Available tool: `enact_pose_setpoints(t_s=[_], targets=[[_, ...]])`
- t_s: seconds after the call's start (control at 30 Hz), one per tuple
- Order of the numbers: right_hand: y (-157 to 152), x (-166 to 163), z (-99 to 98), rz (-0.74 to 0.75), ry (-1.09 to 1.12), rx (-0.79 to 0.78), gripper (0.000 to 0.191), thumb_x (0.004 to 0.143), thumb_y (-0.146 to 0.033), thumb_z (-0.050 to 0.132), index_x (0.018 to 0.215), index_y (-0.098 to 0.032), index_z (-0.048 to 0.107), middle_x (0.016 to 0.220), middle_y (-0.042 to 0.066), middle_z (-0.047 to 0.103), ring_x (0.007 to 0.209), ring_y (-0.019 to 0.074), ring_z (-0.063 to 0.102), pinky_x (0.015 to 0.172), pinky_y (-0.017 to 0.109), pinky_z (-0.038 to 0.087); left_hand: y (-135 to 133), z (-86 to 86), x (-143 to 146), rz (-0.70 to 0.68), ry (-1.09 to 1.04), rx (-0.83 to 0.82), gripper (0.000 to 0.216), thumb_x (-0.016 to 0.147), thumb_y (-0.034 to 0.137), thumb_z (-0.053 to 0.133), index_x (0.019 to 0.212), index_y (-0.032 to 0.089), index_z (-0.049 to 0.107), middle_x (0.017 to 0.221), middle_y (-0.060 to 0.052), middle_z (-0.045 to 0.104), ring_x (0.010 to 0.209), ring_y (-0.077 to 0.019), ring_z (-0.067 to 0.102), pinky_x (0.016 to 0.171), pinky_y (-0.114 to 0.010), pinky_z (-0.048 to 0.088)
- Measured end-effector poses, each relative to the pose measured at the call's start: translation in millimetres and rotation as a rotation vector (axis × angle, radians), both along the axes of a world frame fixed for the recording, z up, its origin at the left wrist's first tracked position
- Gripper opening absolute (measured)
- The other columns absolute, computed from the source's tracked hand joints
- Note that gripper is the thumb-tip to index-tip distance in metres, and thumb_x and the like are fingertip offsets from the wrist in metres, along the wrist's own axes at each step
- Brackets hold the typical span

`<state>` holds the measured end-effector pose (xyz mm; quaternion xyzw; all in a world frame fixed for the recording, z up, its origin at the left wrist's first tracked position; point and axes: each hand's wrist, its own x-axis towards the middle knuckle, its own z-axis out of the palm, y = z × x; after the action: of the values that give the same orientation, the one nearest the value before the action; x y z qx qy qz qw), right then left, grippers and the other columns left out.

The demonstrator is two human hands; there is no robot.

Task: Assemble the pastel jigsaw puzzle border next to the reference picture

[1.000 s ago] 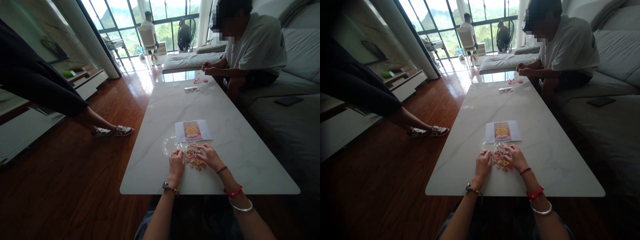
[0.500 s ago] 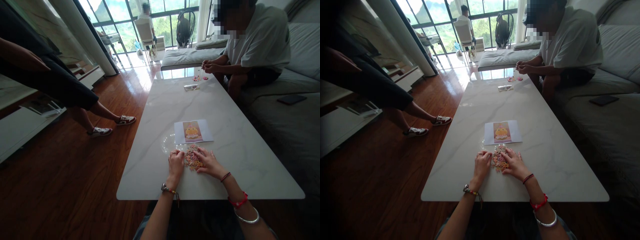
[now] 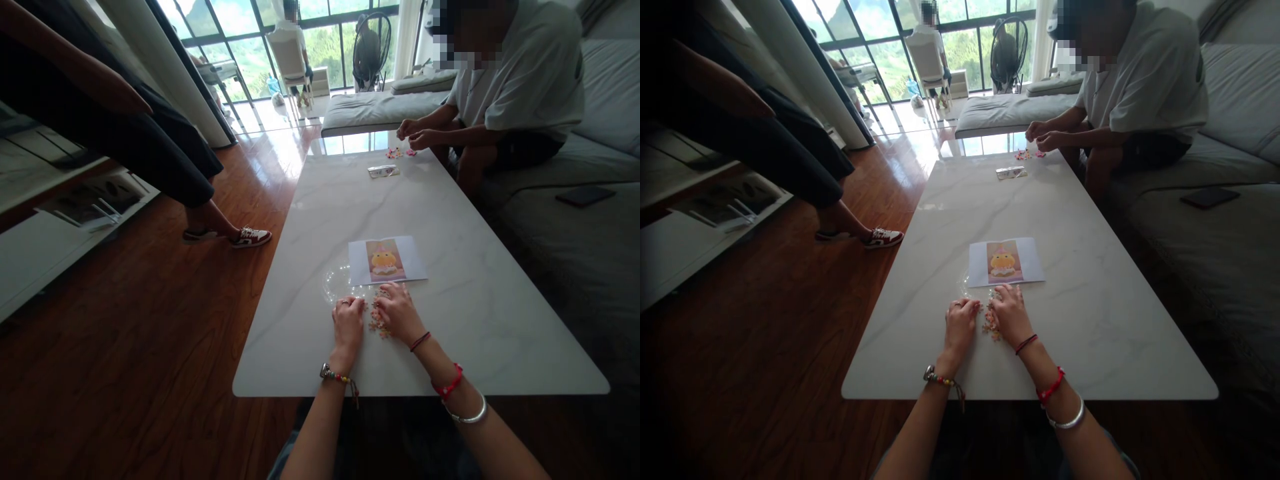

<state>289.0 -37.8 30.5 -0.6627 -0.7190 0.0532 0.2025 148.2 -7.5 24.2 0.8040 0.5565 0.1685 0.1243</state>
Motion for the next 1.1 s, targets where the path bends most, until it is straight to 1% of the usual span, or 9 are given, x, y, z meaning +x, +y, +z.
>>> enact_pose_setpoints(t_s=[0.13, 0.3, 0.4, 0.5, 0.67, 0.77, 0.87, 1.0, 1.1], targets=[[4.5, -2.5, 4.5, 0.037, -0.071, -0.041, 0.014, 0.076, -0.015, 0.048, 0.083, -0.017, 0.061, 0.108, 0.011, 0.053, 0.111, 0.0239, 0.039, 0.099, 0.048, 0.018, -1.6, -0.2, -1.6, 0.010, -0.001, 0.006, 0.023, 0.084, 0.026, 0.043, 0.100, 0.025, 0.059, 0.094, -0.003, 0.058, 0.090, -0.0171, 0.049, 0.078, -0.029, 0.038], [4.8, -2.2, 0.7, -0.026, 0.001, -0.006, 0.017, 0.080, -0.015, 0.043, 0.077, -0.017, 0.060, 0.098, 0.010, 0.057, 0.098, 0.0208, 0.047, 0.097, 0.048, 0.022, -4.3, 3.0, -0.9, 0.028, -0.002, -0.043, 0.019, 0.083, 0.028, 0.044, 0.091, 0.025, 0.061, 0.095, -0.004, 0.056, 0.092, -0.0183, 0.047, 0.077, -0.031, 0.037], [4.8, 0.3, 2.8, -0.050, 0.125, 0.029, 0.016, 0.079, -0.015, 0.044, 0.072, -0.017, 0.059, 0.092, 0.009, 0.059, 0.093, 0.0199, 0.051, 0.092, 0.042, 0.031, -6.6, 4.5, -0.9, 0.057, -0.012, -0.066, 0.018, 0.083, 0.027, 0.044, 0.088, 0.024, 0.061, 0.095, -0.004, 0.056, 0.093, -0.0188, 0.047, 0.081, -0.034, 0.035], [2.6, 8.3, 13.5, -0.133, 0.352, 0.030, 0.016, 0.079, -0.022, 0.045, 0.073, -0.017, 0.059, 0.083, 0.007, 0.062, 0.080, 0.0169, 0.056, 0.078, 0.032, 0.042, -10.1, 4.6, -4.9, 0.073, -0.022, -0.066, 0.018, 0.083, 0.026, 0.043, 0.087, 0.026, 0.061, 0.095, -0.003, 0.056, 0.094, -0.0190, 0.046, 0.085, -0.038, 0.032], [-9.4, 25.0, 33.5, -0.153, 0.579, -0.214, 0.015, 0.073, -0.027, 0.052, 0.079, -0.017, 0.062, 0.074, 0.003, 0.065, 0.065, 0.0135, 0.059, 0.061, 0.024, 0.045, -15.5, 4.2, -14.9, 0.094, -0.053, -0.064, 0.018, 0.083, 0.028, 0.044, 0.086, 0.027, 0.062, 0.096, -0.003, 0.056, 0.096, -0.0188, 0.045, 0.088, -0.039, 0.030], [-17.3, 29.0, 36.6, -0.059, 0.576, -0.339, 0.015, 0.070, -0.025, 0.053, 0.077, -0.018, 0.065, 0.074, 0.002, 0.067, 0.066, 0.0135, 0.059, 0.060, 0.023, 0.044, -16.9, 4.9, -16.6, 0.098, -0.067, -0.068, 0.017, 0.083, 0.029, 0.045, 0.086, 0.027, 0.062, 0.098, -0.003, 0.056, 0.098, -0.0195, 0.045, 0.089, -0.040, 0.030], [-21.0, 27.5, 33.0, -0.021, 0.521, -0.382, 0.016, 0.070, -0.021, 0.051, 0.074, -0.019, 0.066, 0.074, 0.002, 0.066, 0.066, 0.0133, 0.059, 0.061, 0.023, 0.044, -17.5, 6.0, -15.1, 0.074, -0.077, -0.076, 0.017, 0.083, 0.028, 0.045, 0.085, 0.027, 0.062, 0.099, -0.003, 0.056, 0.100, -0.0199, 0.044, 0.089, -0.041, 0.030], [-18.9, 25.1, 22.7, -0.187, 0.277, -0.296, 0.020, 0.072, -0.017, 0.046, 0.075, -0.017, 0.066, 0.077, 0.006, 0.063, 0.070, 0.0147, 0.058, 0.068, 0.025, 0.044, -18.5, 6.0, -13.4, 0.029, -0.083, -0.058, 0.015, 0.082, 0.025, 0.047, 0.086, 0.026, 0.061, 0.103, -0.003, 0.055, 0.103, -0.0197, 0.044, 0.089, -0.040, 0.032], [-18.6, 25.7, 16.1, -0.284, 0.150, -0.217, 0.026, 0.075, -0.020, 0.045, 0.092, -0.015, 0.063, 0.089, 0.010, 0.059, 0.080, 0.0173, 0.057, 0.074, 0.028, 0.044, -18.6, 4.5, -12.5, 0.014, -0.067, -0.042, 0.014, 0.081, 0.024, 0.048, 0.085, 0.026, 0.061, 0.106, -0.004, 0.054, 0.105, -0.0206, 0.043, 0.089, -0.041, 0.034]])
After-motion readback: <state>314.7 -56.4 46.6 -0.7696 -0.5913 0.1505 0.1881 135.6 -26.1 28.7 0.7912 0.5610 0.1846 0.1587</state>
